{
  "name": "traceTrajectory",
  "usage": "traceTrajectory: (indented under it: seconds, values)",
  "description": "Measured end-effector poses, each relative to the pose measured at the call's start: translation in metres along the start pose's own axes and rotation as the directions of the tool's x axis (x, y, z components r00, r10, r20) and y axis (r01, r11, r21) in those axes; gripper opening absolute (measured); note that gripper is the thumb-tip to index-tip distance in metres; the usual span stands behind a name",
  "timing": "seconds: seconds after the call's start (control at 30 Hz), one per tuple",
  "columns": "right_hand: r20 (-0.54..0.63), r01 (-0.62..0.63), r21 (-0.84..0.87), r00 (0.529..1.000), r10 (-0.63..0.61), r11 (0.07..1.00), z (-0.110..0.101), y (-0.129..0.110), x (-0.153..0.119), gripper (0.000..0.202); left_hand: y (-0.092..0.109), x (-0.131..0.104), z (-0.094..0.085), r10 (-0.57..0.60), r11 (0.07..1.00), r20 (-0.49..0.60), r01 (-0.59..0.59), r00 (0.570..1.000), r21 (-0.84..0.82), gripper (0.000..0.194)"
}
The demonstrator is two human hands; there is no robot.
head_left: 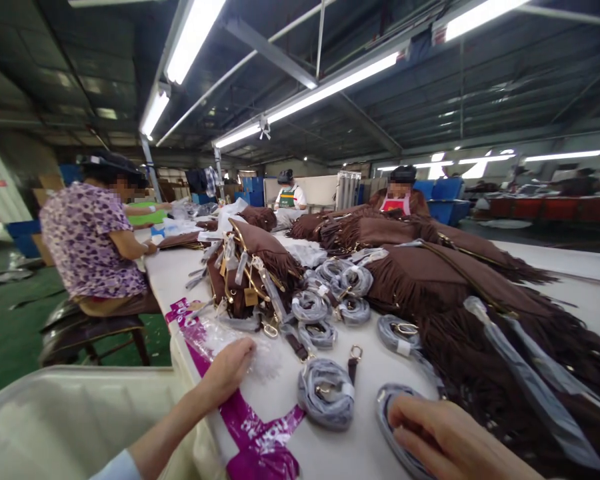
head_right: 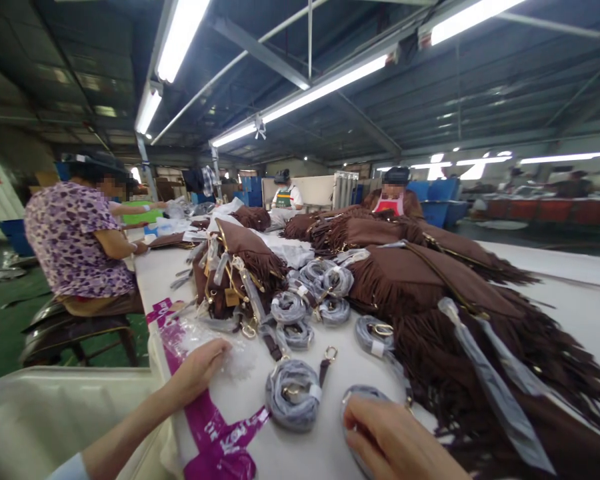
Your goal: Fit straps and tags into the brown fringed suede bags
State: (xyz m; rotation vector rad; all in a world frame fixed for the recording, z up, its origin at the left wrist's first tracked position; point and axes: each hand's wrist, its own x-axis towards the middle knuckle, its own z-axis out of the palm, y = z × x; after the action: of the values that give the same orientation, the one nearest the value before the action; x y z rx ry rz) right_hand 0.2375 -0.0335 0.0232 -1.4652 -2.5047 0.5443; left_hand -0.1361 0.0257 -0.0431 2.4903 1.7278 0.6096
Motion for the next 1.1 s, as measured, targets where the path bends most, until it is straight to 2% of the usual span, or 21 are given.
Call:
traceTrajectory:
  seconds: [0.07,0.13,0.2,0.27,0.33,0.4,0.53,0.6,0.7,0.93,1.1]
  values:
    - [-0.009,0.006,-0.021,1.0,-0.006,1.0,0.004,0.001,0.002,0.015,0.006,-0.005,-0.004,0.083,0.996,-0.006,-0.083,0.997,-0.016,0.043]
    - [-0.006,0.011,-0.027,1.0,-0.011,1.0,0.009,0.003,0.004,0.014,0.014,-0.005,-0.008,0.167,0.985,0.029,-0.168,0.985,0.026,0.064]
    - [-0.003,0.017,-0.021,1.0,-0.017,1.0,0.015,0.005,0.005,0.014,0.022,0.001,-0.008,0.177,0.98,0.082,-0.183,0.981,0.082,0.078]
    - [-0.017,0.027,-0.005,0.999,-0.027,1.0,0.019,0.006,0.006,0.014,0.026,0.011,-0.004,0.129,0.983,0.104,-0.142,0.986,0.119,0.068]
    - [-0.043,0.045,0.007,0.998,-0.045,0.999,0.02,0.006,0.005,0.013,0.024,0.02,0.001,0.082,0.988,0.088,-0.093,0.993,0.121,0.042]
    - [-0.059,0.069,0.01,0.996,-0.068,0.998,0.02,0.005,0.005,0.012,0.02,0.023,0.005,0.058,0.994,0.024,-0.06,0.998,0.087,0.025]
    - [-0.087,0.114,-0.01,0.99,-0.114,0.993,0.021,0.005,0.009,0.014,0.02,0.013,-0.001,0.036,0.991,-0.162,-0.056,0.986,-0.12,0.013]
    - [-0.113,0.151,0.006,0.982,-0.15,0.988,0.025,0.004,0.013,0.015,0.028,0.005,-0.009,0.023,0.971,-0.193,-0.068,0.981,-0.229,0.012]
    - [-0.185,0.196,0.08,0.966,-0.179,0.977,0.034,-0.003,0.018,0.016,0.048,-0.002,-0.019,0.025,0.937,-0.181,-0.086,0.983,-0.338,0.014]
    - [-0.36,0.117,0.343,0.933,0.015,0.932,0.055,-0.035,0.022,0.02,0.089,-0.014,-0.026,0.103,0.856,-0.107,-0.143,0.989,-0.498,0.016]
    - [-0.441,0.171,0.443,0.896,0.048,0.88,0.067,-0.04,0.029,0.022,0.103,-0.025,-0.021,0.17,0.828,-0.064,-0.178,0.983,-0.532,0.018]
